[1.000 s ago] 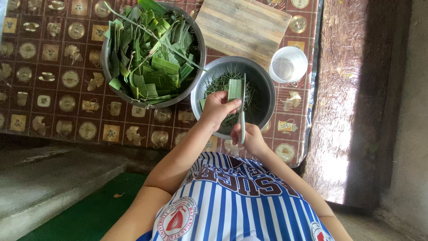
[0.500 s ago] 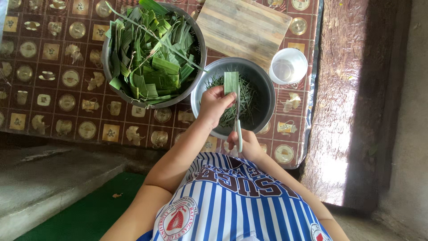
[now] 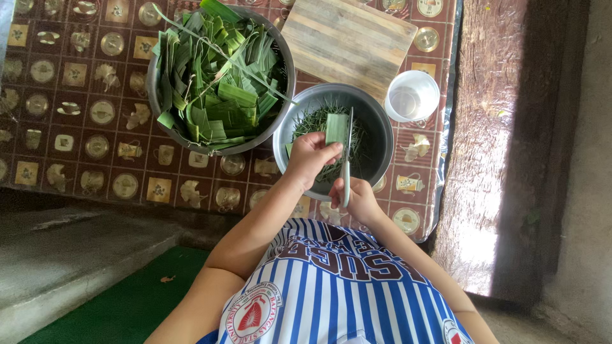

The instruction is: The person repeatedly slices long green leaves into thin strips using a knife, holding each leaf with the left hand and cutting over a metal bowl. The cut strips fall into the bowl while the remaining leaf pieces are set aside.

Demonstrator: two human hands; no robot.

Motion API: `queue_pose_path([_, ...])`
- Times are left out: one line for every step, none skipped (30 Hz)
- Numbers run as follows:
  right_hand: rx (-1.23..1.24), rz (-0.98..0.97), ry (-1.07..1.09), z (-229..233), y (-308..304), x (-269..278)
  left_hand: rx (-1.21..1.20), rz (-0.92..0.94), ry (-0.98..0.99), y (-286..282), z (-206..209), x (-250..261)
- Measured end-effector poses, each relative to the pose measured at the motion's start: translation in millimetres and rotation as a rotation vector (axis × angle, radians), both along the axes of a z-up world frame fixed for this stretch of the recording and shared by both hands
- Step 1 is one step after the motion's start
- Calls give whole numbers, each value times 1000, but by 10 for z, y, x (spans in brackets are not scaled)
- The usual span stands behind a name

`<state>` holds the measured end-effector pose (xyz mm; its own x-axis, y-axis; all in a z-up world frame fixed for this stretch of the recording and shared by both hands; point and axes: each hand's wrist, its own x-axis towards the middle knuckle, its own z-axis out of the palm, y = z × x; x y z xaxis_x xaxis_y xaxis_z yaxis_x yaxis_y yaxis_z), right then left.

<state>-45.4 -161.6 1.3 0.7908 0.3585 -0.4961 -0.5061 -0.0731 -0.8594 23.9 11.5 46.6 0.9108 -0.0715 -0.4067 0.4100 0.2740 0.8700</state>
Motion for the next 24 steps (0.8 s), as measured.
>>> queue_pose_path([12,28,-44,2,-2,-7,-1,24,-11,13,11,16])
queue_pose_path([24,55,-89,3,-9,-25,-2,48,-23,27,17,40])
queue_pose_path([35,82,-133,0,-12,-48,-4,71,-34,37,20,65])
queue_pose_path([80,87,-157,-8,-4,-73,-6,88,-33,46,18,92])
queue_pose_path([125,92,-181,-20,8,-101,-8,104,-33,53,13,121])
queue_pose_path([170,97,-204,-34,20,-120,-10,121,-32,56,6,141])
queue_pose_path([169,98,-192,-49,31,-131,-2,119,-28,59,-4,152])
queue_pose_path([168,100,-181,-65,41,-140,6,116,-24,62,-16,159])
queue_pose_path([167,101,-169,-81,50,-148,15,113,-19,63,-29,161])
queue_pose_path([138,95,-160,-95,58,-155,14,111,-28,59,-43,160])
queue_pose_path([109,90,-151,-107,65,-161,14,107,-37,51,-55,158])
queue_pose_path([80,84,-142,-116,70,-165,14,104,-46,43,-68,155])
queue_pose_path([73,81,-138,-125,74,-166,-1,102,-39,40,-79,152])
queue_pose_path([66,78,-133,-132,77,-168,-17,100,-32,37,-89,146])
queue_pose_path([58,76,-129,-138,78,-168,-32,98,-25,36,-97,140])
queue_pose_path([60,64,-117,-143,80,-167,-22,79,-35,41,-103,132])
queue_pose_path([62,53,-105,-147,85,-162,-13,61,-46,49,-107,123])
queue_pose_path([63,42,-93,-151,90,-156,-4,43,-57,54,-109,113])
queue_pose_path([48,35,-98,-152,86,-144,6,30,-44,47,-110,92])
queue_pose_path([32,28,-103,-150,72,-117,16,16,-30,28,-109,69])
queue_pose_path([17,21,-108,-144,61,-89,26,2,-17,12,-103,43])
queue_pose_path([2,15,-73,-132,49,-62,10,-7,-8,2,-93,12])
queue_pose_path([-12,7,-39,-110,33,-30,-6,-18,1,-8,-79,-16])
queue_pose_path([-27,0,-4,-79,23,-4,-22,-28,10,-15,-61,-35])
